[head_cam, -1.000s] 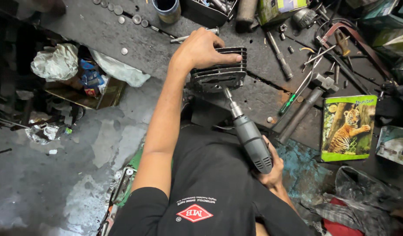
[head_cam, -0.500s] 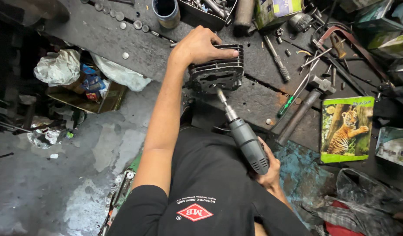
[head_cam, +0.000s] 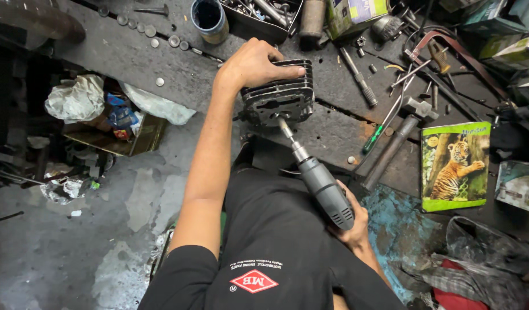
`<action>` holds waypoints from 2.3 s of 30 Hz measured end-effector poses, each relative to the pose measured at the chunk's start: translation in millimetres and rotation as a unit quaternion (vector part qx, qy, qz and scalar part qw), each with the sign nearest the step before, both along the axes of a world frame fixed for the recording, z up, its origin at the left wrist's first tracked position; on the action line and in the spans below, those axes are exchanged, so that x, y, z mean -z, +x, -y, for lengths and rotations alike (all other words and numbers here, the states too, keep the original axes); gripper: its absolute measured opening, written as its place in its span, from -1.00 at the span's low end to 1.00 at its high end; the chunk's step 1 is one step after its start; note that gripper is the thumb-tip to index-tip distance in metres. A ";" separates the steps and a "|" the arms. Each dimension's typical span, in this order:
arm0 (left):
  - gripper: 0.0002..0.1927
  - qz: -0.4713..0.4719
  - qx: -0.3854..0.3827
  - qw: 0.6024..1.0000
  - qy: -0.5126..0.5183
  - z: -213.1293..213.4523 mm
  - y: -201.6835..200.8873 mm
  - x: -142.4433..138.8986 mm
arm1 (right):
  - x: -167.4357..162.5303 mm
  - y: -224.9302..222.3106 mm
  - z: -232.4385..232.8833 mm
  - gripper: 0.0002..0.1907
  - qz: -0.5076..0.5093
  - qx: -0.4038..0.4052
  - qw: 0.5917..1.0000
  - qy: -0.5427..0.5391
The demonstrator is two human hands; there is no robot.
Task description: The person uses a handheld rotary tool to grind the surface of a metal engine cylinder head. They hold the part with one hand and operate the tool with the other, rotating the part to access different areas.
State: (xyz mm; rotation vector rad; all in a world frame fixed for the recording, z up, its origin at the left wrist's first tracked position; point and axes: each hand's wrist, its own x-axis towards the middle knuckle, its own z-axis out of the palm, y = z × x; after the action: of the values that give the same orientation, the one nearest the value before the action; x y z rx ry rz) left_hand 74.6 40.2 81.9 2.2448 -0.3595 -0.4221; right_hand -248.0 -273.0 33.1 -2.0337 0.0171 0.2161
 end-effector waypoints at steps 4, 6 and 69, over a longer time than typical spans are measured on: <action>-0.32 -0.011 -0.002 0.999 0.035 0.4 0.5 0.3 | -5.1 4.4 -2.0 0.05 -0.100 0.075 0.992 0.008; -0.31 -0.015 0.003 0.999 0.038 -0.7 2.3 1.6 | -5.3 6.9 -1.4 0.05 -0.050 0.008 0.999 0.003; 0.43 0.143 -0.014 0.981 -0.130 42.9 -111.8 113.9 | -58.5 35.1 41.5 0.06 -0.082 0.140 0.984 -0.073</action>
State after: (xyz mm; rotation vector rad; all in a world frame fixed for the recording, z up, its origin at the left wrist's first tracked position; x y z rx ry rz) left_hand -37.2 -2.8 -32.0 2.0500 -0.5019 -0.0316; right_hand -212.9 -314.5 91.6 -2.1253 0.4306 0.2083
